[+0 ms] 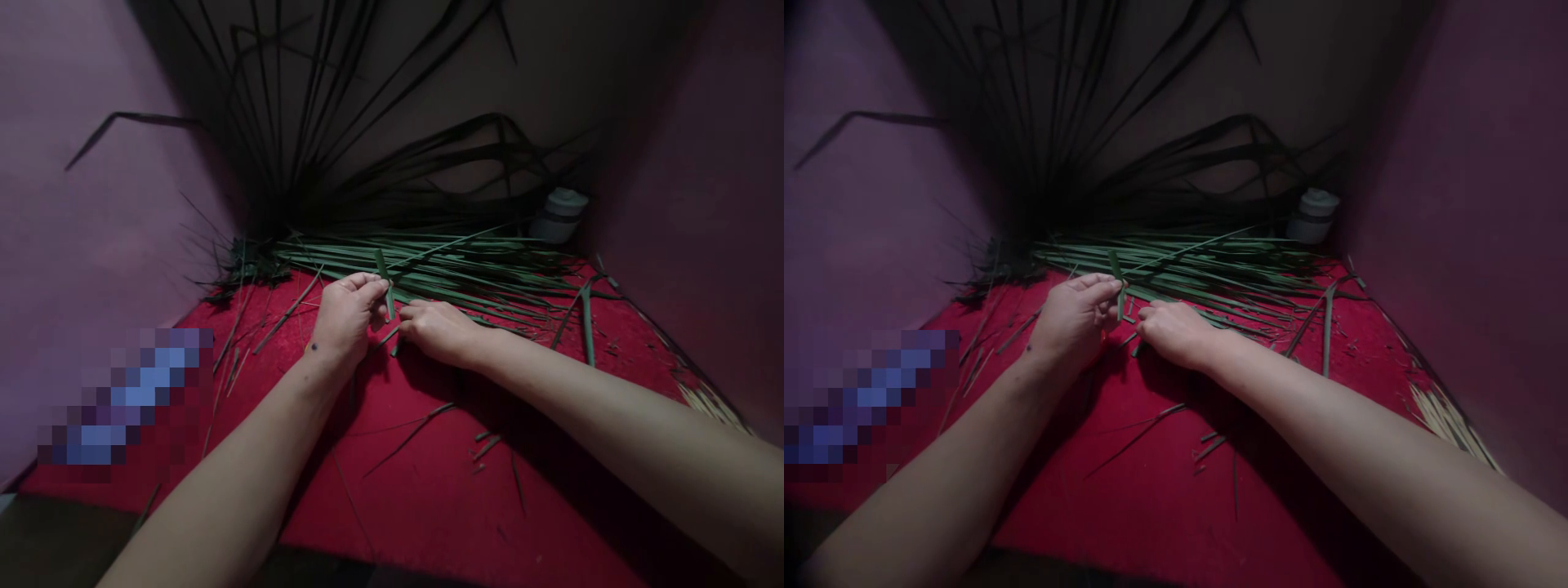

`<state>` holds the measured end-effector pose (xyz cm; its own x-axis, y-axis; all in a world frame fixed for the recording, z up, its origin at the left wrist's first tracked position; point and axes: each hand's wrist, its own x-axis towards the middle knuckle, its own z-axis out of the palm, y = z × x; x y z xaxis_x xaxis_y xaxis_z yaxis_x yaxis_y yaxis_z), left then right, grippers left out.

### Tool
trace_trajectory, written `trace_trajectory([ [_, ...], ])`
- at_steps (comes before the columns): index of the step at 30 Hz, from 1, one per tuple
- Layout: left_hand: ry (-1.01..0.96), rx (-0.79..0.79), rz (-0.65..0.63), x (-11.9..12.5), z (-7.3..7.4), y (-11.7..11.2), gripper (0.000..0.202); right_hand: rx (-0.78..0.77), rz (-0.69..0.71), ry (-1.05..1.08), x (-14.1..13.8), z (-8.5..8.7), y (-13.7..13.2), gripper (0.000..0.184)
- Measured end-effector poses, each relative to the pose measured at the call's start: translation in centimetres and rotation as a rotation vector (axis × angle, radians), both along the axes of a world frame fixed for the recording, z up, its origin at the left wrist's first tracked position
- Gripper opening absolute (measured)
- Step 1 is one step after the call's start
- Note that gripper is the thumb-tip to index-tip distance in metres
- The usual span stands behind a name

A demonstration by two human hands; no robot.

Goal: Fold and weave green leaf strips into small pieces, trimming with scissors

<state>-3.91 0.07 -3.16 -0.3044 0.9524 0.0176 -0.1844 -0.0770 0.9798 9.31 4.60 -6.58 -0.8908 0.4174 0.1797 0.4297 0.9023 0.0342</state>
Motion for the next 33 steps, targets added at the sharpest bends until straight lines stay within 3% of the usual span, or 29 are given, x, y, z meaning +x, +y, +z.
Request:
trace_trajectory([
  [4, -0.001, -0.011, 0.012, 0.0, 0.0, 0.0, 0.010, 0.121, 0.167, -0.119, 0.2, 0.5, -0.1, 0.022],
  [7, -0.005, -0.011, 0.008, 0.0, -0.1, 0.1, 0.012, 0.127, 0.211, -0.133, 0.3, 1.1, 0.1, 0.021],
  [12, 0.007, 0.006, 0.014, -0.1, -0.5, 0.3, 0.010, 0.056, 0.063, -0.093, 0.9, 1.1, 0.9, 0.020],
  [16, 0.007, 0.011, 0.018, -0.2, -0.5, 0.4, 0.009, 0.097, 0.085, -0.153, 0.8, 0.7, 1.2, 0.019],
  [21, 0.061, 0.001, 0.041, -0.4, 0.0, 0.2, 0.007, 0.110, -0.013, 0.007, 0.8, 0.5, 1.7, 0.021],
  [25, 0.072, 0.003, 0.053, -0.5, 0.2, 0.2, 0.007, -0.050, -0.100, 0.115, 1.4, 0.6, 2.1, 0.018],
  [33, 0.049, 0.031, 0.050, -0.8, -0.1, 0.5, 0.007, -0.529, -0.138, 0.317, 2.2, 1.6, 1.8, 0.007],
])
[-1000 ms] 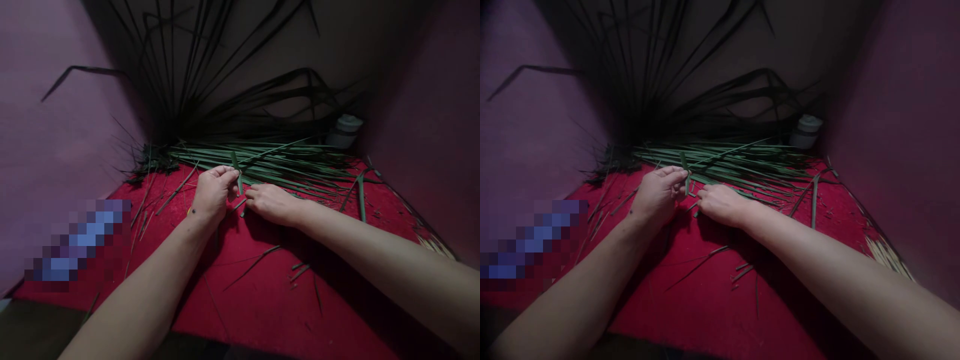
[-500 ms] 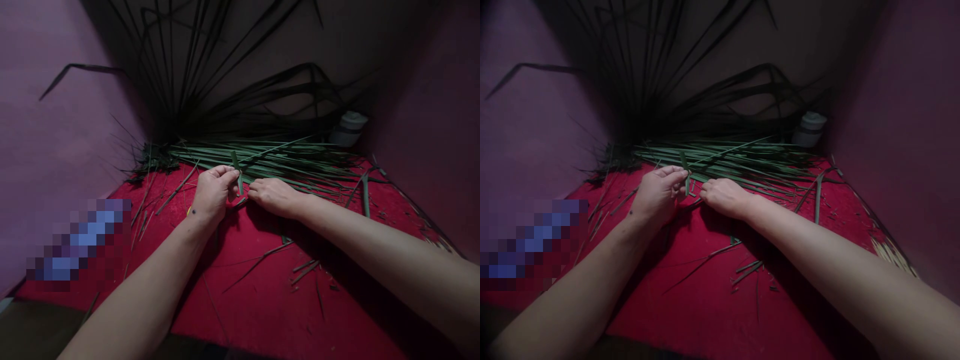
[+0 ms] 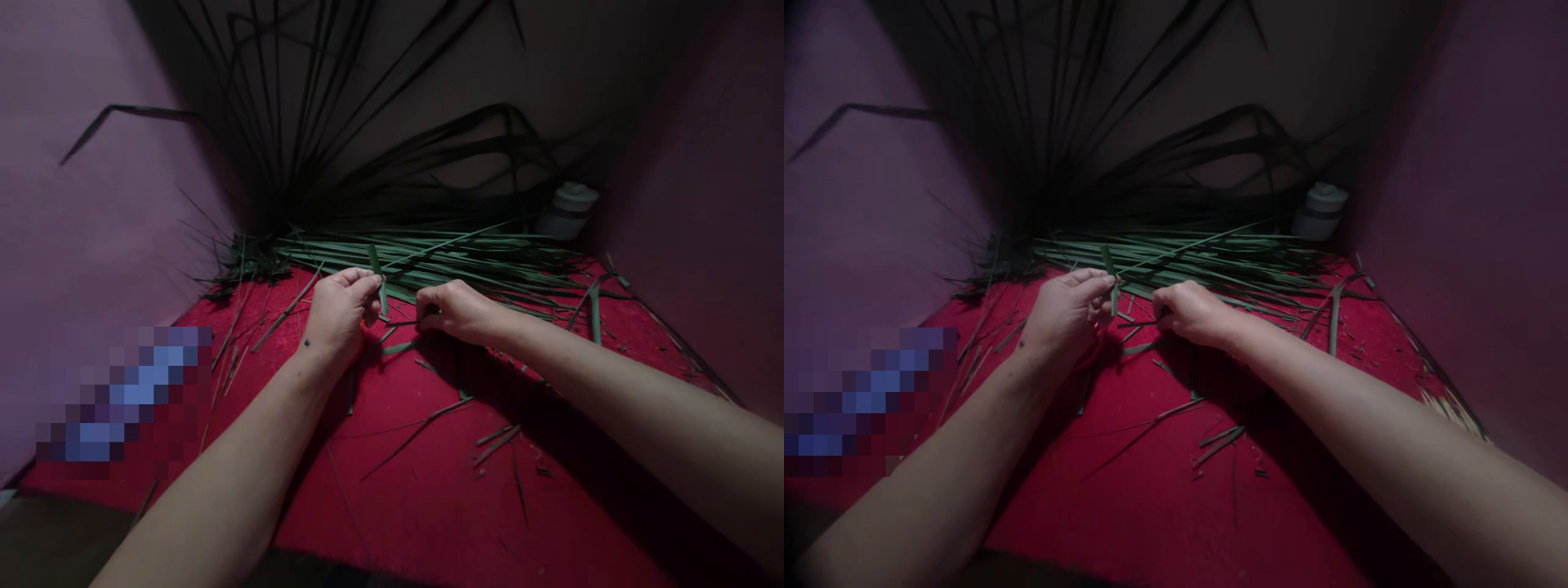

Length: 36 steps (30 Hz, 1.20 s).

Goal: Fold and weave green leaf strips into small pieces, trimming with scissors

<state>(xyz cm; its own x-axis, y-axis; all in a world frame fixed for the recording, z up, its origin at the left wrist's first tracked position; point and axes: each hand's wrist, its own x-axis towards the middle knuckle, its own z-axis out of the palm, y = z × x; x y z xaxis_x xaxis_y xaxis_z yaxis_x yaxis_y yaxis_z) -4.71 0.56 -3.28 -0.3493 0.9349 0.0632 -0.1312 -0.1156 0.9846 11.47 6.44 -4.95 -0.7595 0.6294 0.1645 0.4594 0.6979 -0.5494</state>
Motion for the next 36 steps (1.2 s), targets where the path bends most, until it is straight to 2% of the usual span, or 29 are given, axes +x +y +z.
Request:
trace_trajectory([
  [2, -0.003, -0.007, 0.005, 0.0, 0.0, 0.0, 0.008, -0.067, -0.032, 0.059, 0.4, 0.1, 0.0, 0.006],
  [4, -0.007, -0.006, 0.016, 0.0, 0.1, 0.0, 0.008, -0.070, -0.078, 0.121, 0.8, 0.0, 0.2, 0.007],
  [8, -0.013, -0.030, 0.002, -0.1, 0.1, 0.0, 0.009, 0.051, -0.075, 0.241, 1.6, -0.5, 0.1, 0.012],
  [12, 0.006, -0.118, -0.132, -0.2, -0.4, 0.1, 0.013, 0.219, 0.008, 0.382, 1.8, -0.5, -0.8, 0.014],
  [17, 0.014, -0.158, -0.276, 0.2, -1.2, 0.0, 0.016, 0.273, -0.056, 0.555, 2.3, 0.0, -2.5, 0.014],
  [21, 0.050, -0.164, -0.401, 0.9, -1.3, -0.5, 0.017, 0.185, -0.108, 0.638, 3.0, 0.4, -3.9, 0.017],
  [25, 0.104, -0.205, -0.475, 1.9, -1.2, -1.1, 0.017, 0.011, -0.083, 0.723, 3.6, 0.6, -4.9, 0.016],
  [28, 0.134, -0.193, -0.533, 2.3, -1.1, -1.4, 0.018, -0.106, -0.123, 0.766, 3.9, 0.4, -5.5, 0.014],
  [31, 0.153, -0.172, -0.561, 2.5, -1.2, -1.6, 0.017, -0.194, -0.177, 0.788, 4.2, 0.1, -6.0, 0.015],
  [36, 0.160, -0.203, -0.554, 2.6, -1.1, -1.8, 0.019, -0.225, -0.268, 0.764, 5.0, 0.3, -6.7, 0.014],
])
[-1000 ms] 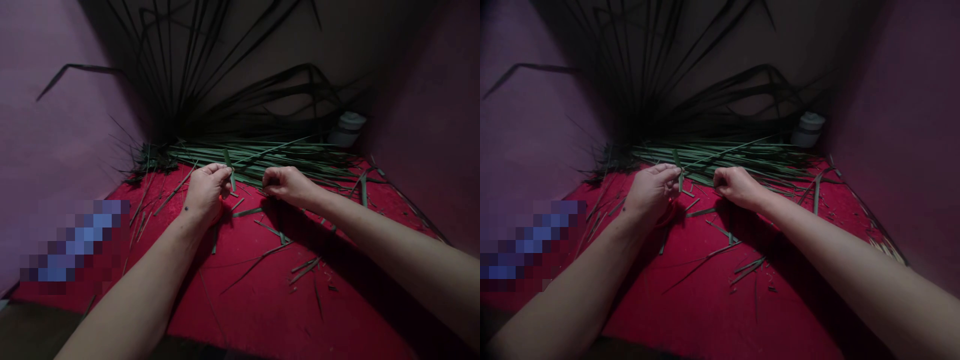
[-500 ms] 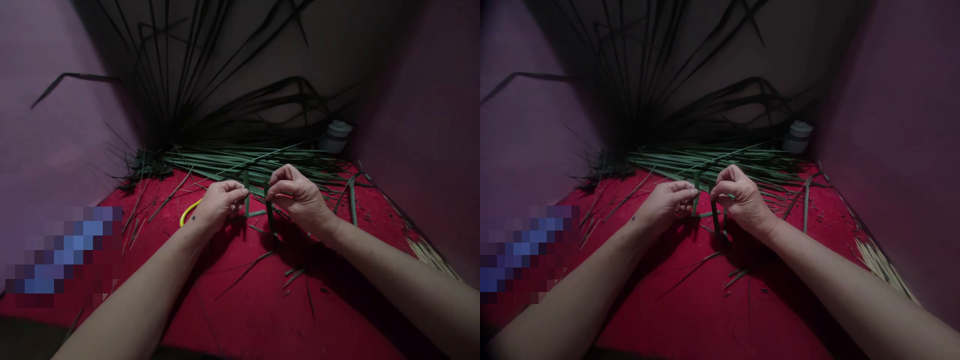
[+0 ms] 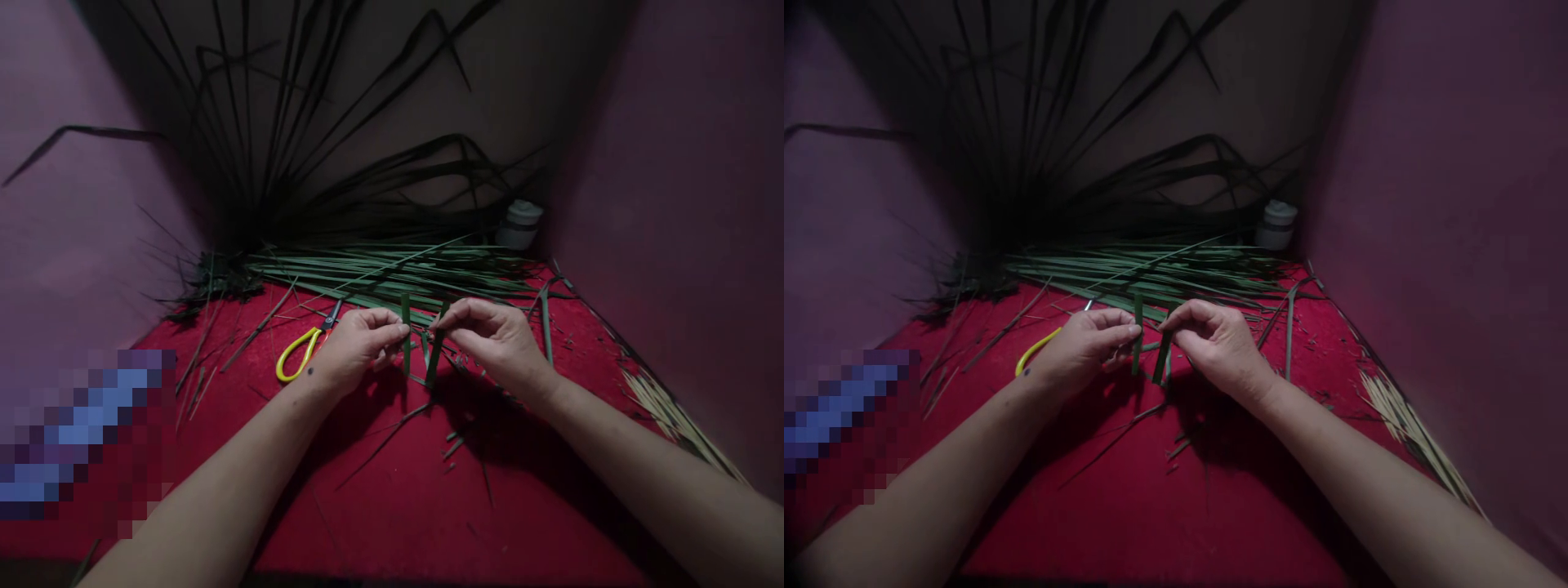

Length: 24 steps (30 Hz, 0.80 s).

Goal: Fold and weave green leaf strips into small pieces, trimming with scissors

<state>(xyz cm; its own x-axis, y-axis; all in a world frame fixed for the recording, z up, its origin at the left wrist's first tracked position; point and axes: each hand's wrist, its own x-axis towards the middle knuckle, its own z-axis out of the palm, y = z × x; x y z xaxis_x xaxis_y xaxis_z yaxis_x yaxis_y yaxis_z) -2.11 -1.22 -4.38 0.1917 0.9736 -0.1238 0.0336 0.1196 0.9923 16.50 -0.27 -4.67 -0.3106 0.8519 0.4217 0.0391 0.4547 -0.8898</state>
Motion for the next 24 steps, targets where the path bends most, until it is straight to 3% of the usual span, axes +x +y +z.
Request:
trace_trajectory([
  [10, 0.101, -0.021, 0.040, 0.1, 0.1, 0.0, 0.017, -0.187, -0.141, 0.059, 0.6, -0.8, 0.5, 0.007],
  [24, 0.181, 0.045, 0.118, -0.1, 0.8, 0.1, 0.017, -0.356, -0.075, 0.177, 0.7, -1.6, 0.5, 0.020],
])
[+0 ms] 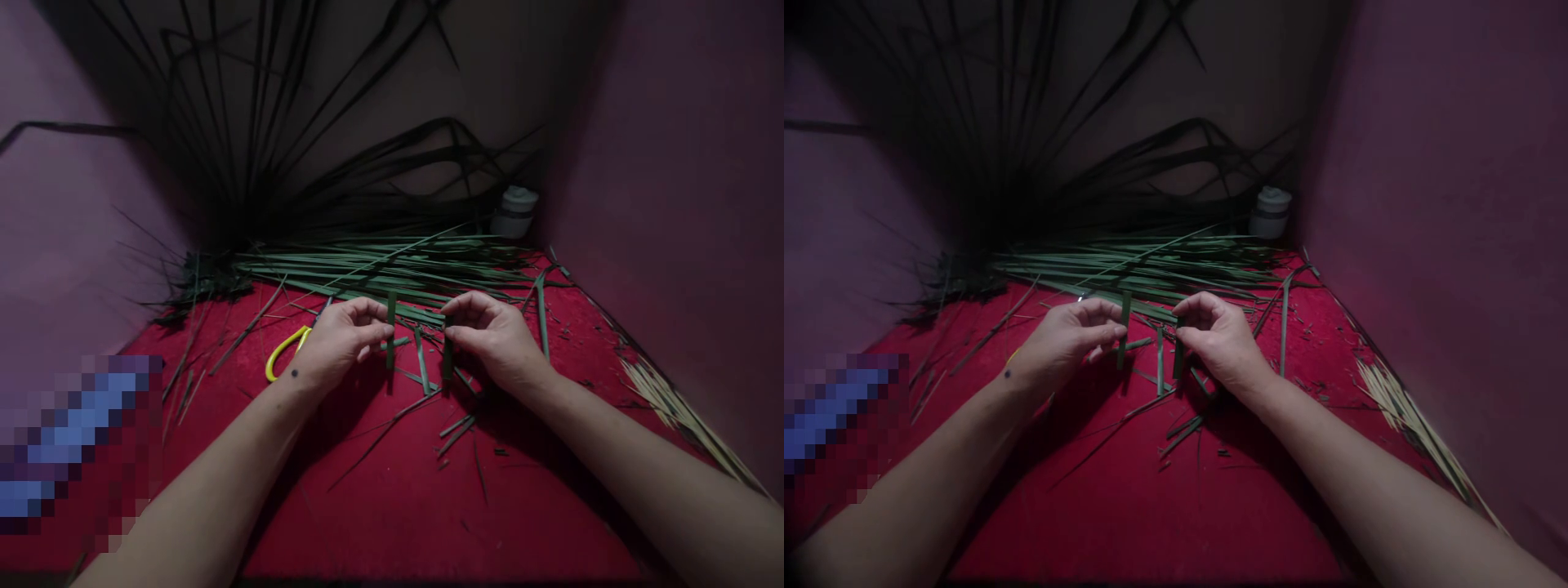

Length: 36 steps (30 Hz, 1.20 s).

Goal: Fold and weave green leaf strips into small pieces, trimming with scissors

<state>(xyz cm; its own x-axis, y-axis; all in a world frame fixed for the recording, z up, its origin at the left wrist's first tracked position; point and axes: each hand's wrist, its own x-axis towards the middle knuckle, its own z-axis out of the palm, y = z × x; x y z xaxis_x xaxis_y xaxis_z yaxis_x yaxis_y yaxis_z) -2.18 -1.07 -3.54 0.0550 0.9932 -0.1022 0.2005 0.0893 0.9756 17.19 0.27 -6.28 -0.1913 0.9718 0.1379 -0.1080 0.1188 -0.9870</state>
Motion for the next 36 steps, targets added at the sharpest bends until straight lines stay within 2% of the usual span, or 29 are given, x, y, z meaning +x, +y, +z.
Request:
trace_trajectory([
  [5, -0.031, -0.006, 0.012, 0.1, -0.2, 0.1, 0.021, -0.030, 0.042, 0.046, -0.1, -0.1, -0.1, 0.024],
  [11, -0.027, -0.022, 0.018, 0.3, 0.0, -0.1, 0.018, -0.071, 0.093, 0.167, -0.4, -0.5, -0.1, 0.059],
  [13, -0.029, -0.036, 0.020, 0.4, 0.1, -0.2, 0.018, -0.089, 0.090, 0.167, -0.4, -0.5, -0.1, 0.064],
  [25, -0.102, -0.089, -0.098, 1.8, -0.5, -1.4, 0.012, -0.160, 0.094, 0.174, -0.7, -0.2, -0.5, 0.057],
  [36, -0.120, -0.124, -0.090, 1.7, -0.6, -1.2, 0.014, -0.157, 0.095, 0.150, -0.8, 0.0, -0.7, 0.049],
])
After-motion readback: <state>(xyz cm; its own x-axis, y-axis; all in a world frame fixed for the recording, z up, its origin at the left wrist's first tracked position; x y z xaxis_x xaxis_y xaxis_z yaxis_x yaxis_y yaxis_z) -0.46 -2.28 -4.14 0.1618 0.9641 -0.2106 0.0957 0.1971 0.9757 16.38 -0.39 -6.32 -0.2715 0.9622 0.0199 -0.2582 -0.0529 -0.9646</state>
